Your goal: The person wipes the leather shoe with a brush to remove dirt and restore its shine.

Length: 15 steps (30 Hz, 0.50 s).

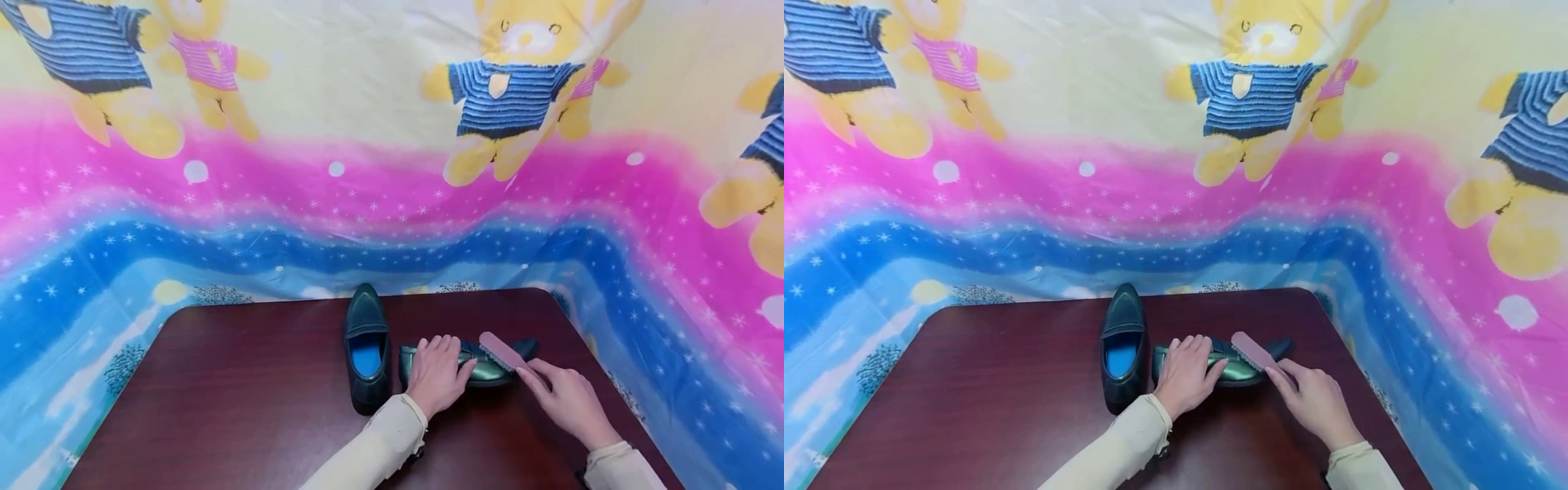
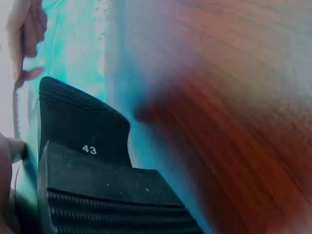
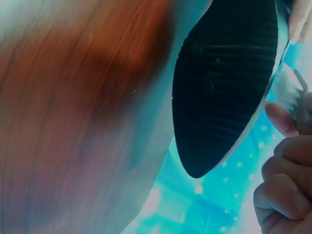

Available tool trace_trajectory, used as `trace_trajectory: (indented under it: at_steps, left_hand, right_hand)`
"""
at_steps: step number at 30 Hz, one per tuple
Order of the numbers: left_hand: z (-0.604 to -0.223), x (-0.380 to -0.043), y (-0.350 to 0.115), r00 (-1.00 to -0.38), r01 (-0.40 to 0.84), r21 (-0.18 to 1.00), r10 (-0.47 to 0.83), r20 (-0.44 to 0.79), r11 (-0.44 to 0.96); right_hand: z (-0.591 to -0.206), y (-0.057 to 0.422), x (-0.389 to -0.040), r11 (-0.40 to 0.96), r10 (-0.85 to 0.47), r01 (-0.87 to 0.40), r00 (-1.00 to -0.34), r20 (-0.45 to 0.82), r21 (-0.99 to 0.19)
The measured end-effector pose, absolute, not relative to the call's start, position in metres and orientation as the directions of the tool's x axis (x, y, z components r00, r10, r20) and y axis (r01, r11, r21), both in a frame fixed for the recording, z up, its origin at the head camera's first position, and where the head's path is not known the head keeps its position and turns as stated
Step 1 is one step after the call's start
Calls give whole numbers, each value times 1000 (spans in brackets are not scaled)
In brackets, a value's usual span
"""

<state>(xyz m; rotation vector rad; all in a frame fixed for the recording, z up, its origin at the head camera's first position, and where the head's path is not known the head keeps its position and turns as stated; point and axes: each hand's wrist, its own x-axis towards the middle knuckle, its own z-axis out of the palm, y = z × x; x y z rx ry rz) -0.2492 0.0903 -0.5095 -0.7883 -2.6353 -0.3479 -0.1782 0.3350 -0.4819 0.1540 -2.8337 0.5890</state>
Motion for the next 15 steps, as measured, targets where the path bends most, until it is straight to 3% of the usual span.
trace_trajectory:
  at_steps: [7, 15]
  left_hand:
    - [-509, -256, 82, -790, 570, 163, 483, 377, 805]
    - [-518, -254, 80, -763, 585, 103, 502, 407, 805]
  right_hand:
    - [-481, 328, -177, 912, -71, -174, -959, 276, -371]
    - [-487, 344, -182, 940, -34, -119, -965, 260, -320]
